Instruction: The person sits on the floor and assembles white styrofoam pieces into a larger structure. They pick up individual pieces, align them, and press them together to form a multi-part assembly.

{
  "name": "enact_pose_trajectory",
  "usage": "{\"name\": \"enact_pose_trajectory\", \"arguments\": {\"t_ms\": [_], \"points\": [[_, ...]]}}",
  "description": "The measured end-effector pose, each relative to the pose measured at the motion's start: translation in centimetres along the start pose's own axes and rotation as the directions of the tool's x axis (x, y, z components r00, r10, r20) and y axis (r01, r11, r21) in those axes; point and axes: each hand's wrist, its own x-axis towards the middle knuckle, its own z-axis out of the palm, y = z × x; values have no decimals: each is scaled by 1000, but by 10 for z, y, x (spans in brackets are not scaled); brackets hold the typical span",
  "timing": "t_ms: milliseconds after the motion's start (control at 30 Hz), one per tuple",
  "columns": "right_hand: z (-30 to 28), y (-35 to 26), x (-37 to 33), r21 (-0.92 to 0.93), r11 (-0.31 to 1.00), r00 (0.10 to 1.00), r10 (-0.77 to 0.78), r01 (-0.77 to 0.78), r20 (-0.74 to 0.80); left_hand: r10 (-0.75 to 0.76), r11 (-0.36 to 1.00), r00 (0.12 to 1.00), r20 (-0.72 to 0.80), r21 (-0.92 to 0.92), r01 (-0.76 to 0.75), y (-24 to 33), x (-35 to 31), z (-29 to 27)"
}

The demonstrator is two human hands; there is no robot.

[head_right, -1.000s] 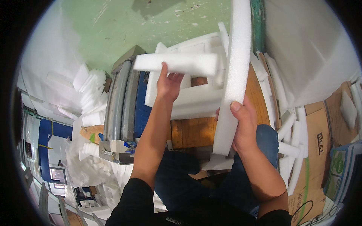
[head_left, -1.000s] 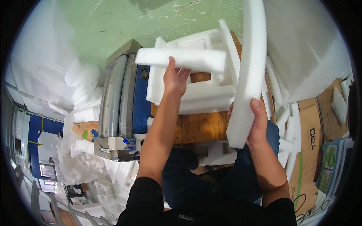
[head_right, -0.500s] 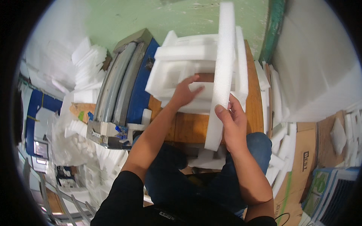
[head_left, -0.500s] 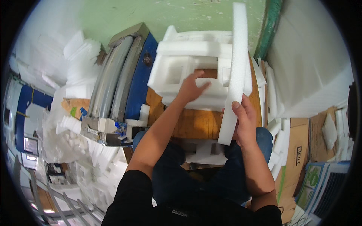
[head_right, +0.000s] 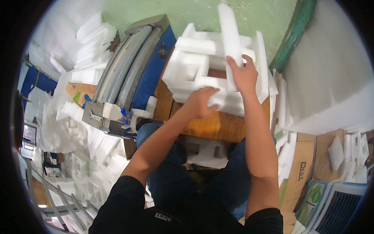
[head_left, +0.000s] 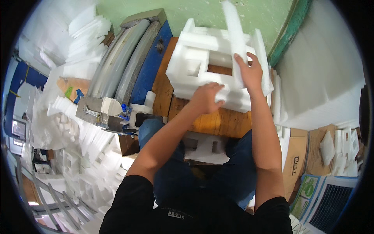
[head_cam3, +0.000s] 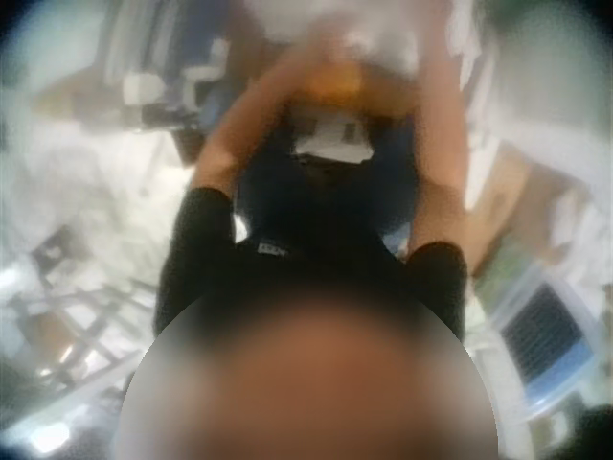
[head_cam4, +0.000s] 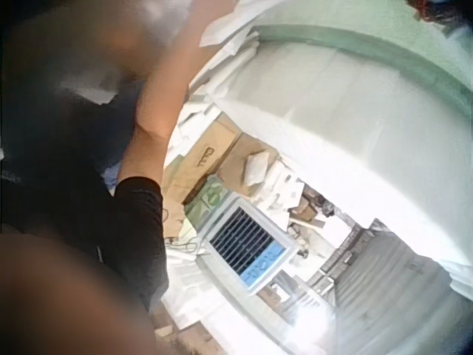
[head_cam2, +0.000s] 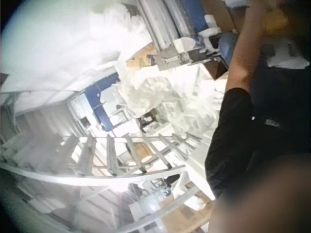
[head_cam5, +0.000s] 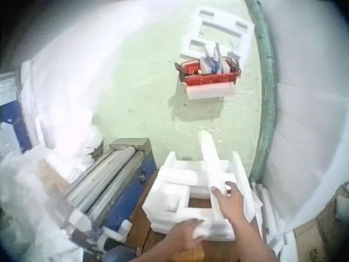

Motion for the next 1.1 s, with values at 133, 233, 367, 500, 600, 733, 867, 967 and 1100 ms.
{"name": "enact_pose_trajectory", "arguments": {"t_ms": [133, 233, 367, 500, 600, 733, 867, 967, 1100], "points": [[18, 27, -10, -275, 939, 978, -198, 206, 59, -150, 969, 910, -387, 127, 214, -28, 1, -77], [23, 2, -6, -232, 951, 977, -184, 206, 111, -298, 849, 886, -355, 325, 416, -98, 34, -141], [1, -19, -12, -186, 962, 976, -177, 198, 124, -660, 742, 751, -9, 153, 653, -115, 83, -145], [13, -8, 4, -167, 966, 966, -160, 195, 205, -612, 772, 791, 1, 218, 597, -148, 97, -128], [8, -3, 13, -136, 967, 951, -174, 214, 257, -485, 725, 868, -108, 506, 468, -165, 103, -107], [13, 17, 23, -169, 951, 957, -229, 259, 180, -515, 772, 855, -68, 396, 496, -164, 103, -100], [7, 12, 25, -138, 965, 950, -183, 223, 252, -433, 793, 898, -75, 443, 419, -177, 99, -102], [13, 17, 29, -155, 965, 960, -176, 212, 219, -521, 766, 846, -115, 374, 523, -157, 98, -98], [13, 12, 25, -158, 963, 959, -181, 218, 219, -492, 784, 863, -118, 372, 497, -148, 95, -95]]}}
